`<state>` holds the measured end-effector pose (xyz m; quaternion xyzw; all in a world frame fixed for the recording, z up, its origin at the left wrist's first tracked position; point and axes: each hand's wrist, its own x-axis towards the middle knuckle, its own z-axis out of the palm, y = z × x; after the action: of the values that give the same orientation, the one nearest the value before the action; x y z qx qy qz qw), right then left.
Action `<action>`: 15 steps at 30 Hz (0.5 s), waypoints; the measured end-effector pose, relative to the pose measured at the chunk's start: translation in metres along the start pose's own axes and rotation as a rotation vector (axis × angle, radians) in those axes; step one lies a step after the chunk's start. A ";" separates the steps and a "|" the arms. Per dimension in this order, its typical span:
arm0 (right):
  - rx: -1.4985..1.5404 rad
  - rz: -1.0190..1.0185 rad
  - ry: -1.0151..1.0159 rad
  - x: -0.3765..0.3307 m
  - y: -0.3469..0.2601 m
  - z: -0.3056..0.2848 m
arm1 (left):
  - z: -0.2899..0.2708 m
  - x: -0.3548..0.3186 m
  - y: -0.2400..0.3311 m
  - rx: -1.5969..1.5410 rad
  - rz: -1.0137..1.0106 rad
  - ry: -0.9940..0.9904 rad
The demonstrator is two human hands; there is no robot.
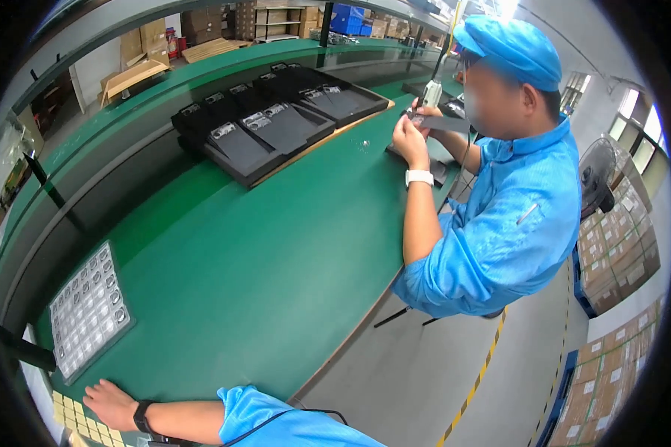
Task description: Applying small adhesive labels and protective films to phone camera modules on an assembly line.
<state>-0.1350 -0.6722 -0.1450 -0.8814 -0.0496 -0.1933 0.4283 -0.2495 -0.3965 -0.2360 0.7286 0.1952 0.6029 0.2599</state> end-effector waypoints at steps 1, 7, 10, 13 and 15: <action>0.005 -0.001 0.005 0.001 -0.002 0.005 | -0.009 -0.006 0.001 0.017 -0.009 0.039; 0.056 -0.059 0.175 0.004 0.004 0.032 | -0.045 -0.054 0.017 0.084 -0.086 0.277; -0.005 -0.089 0.178 -0.005 0.001 0.006 | -0.065 -0.053 0.008 0.168 -0.101 0.513; -0.091 -0.099 0.025 0.005 -0.014 0.000 | -0.062 0.010 -0.035 0.298 -0.074 0.997; -0.088 -0.057 -0.026 0.007 -0.015 -0.012 | -0.076 0.031 -0.056 0.390 -0.046 1.355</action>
<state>-0.1364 -0.6724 -0.1246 -0.9001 -0.0715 -0.1961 0.3825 -0.3159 -0.3227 -0.2363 0.2218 0.4340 0.8722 -0.0414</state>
